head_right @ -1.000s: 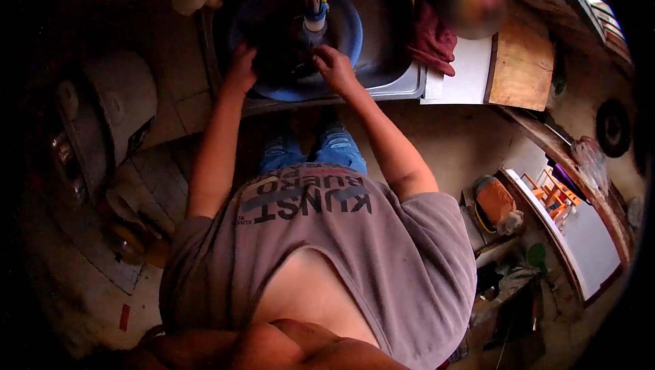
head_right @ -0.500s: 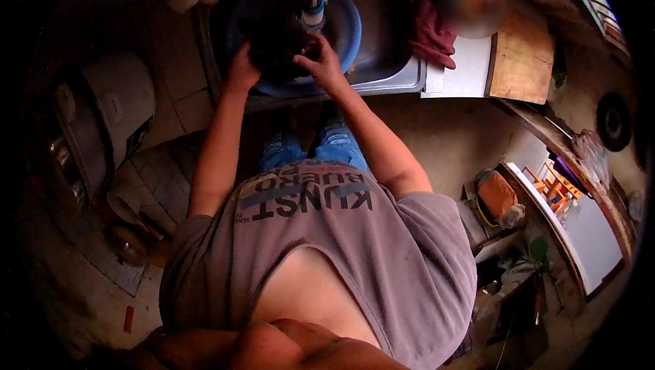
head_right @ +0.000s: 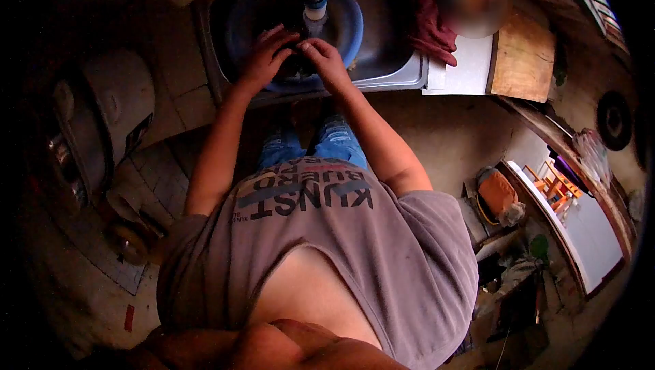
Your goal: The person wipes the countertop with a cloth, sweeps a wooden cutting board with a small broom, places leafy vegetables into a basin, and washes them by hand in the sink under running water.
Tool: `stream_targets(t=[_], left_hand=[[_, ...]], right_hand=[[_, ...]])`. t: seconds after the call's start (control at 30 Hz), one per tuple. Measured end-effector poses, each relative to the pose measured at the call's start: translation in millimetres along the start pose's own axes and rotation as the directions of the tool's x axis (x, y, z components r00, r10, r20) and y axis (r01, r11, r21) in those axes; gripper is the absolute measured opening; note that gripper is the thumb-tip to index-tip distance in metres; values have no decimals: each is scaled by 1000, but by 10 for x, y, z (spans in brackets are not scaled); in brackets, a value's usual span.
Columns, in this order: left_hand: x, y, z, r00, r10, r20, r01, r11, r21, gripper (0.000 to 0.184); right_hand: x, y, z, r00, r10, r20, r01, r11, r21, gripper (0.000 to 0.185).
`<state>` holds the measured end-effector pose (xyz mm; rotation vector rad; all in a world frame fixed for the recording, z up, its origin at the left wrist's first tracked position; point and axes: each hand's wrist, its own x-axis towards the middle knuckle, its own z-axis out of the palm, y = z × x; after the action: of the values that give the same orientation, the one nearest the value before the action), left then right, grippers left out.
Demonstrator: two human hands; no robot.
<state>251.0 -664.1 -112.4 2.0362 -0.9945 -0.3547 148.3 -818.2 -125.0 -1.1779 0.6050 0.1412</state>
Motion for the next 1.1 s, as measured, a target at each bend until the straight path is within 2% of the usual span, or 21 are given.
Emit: stream_targets(t=[0.07,0.1,0.13,0.17,0.2,0.23,0.3,0.37,0.4,0.47,0.5,0.53,0.57,0.7,0.77,0.8,0.87,1.07,1.1], left_hand=[[-13,-12,39,999,23,36,-25,998,65,35],[-17,-4,45,993,-105,49,107,992,-59,29],[-26,0,47,970,-229,81,240,954,-179,23],[-41,-21,66,970,-229,83,241,954,-181,23],[-53,-44,83,955,-288,70,296,910,-290,20],[-70,-67,93,936,-347,63,343,852,-395,16],[-82,-53,47,918,-385,92,388,829,-404,14],[-89,-57,29,899,-419,124,431,803,-412,13],[-95,-68,35,887,-439,145,453,767,-454,13],[-108,-80,41,874,-456,168,475,728,-494,13],[-113,-81,45,869,-464,171,483,726,-490,13],[-114,-82,48,865,-471,172,491,723,-485,13],[-95,-30,18,865,-471,173,491,723,-486,13],[-59,158,-41,874,-455,169,483,786,-385,13],[-61,181,-12,888,-428,166,459,810,-364,13],[-63,181,7,902,-401,158,431,822,-372,13],[-65,171,23,915,-375,150,403,833,-378,13],[-21,138,7,945,-279,169,320,895,-311,12],[-4,145,-3,965,-218,144,247,943,-223,11]], right_hand=[[3,-6,0,997,-5,78,-15,965,260,23],[7,-6,-11,997,-6,75,-14,966,258,23],[6,0,-15,997,-2,74,-24,937,349,22],[4,20,-21,997,4,74,-36,898,438,22],[1,37,-30,997,5,74,-38,898,439,22],[-4,50,-45,997,38,64,-61,914,401,23],[-10,79,-66,996,68,54,-83,928,364,23],[-37,67,-60,1000,27,15,-29,982,188,23],[-55,36,-48,1000,27,15,-29,982,189,23],[-93,-30,-24,998,-63,24,65,995,-72,23],[-85,-13,-31,998,-62,23,64,995,-72,23],[-64,13,-43,963,-268,-10,254,924,-286,23],[-64,-28,-19,886,-464,3,406,773,-488,24],[-126,-173,19,811,-582,-61,448,685,-575,22],[-105,-172,-13,800,-599,6,462,610,-644,19],[-97,-153,-11,801,-599,5,461,611,-644,19],[-85,-89,0,882,-456,-118,316,759,-569,16],[-86,5,-52,911,-399,-105,264,760,-593,15],[-95,4,-57,911,-398,-107,263,761,-593,15]])
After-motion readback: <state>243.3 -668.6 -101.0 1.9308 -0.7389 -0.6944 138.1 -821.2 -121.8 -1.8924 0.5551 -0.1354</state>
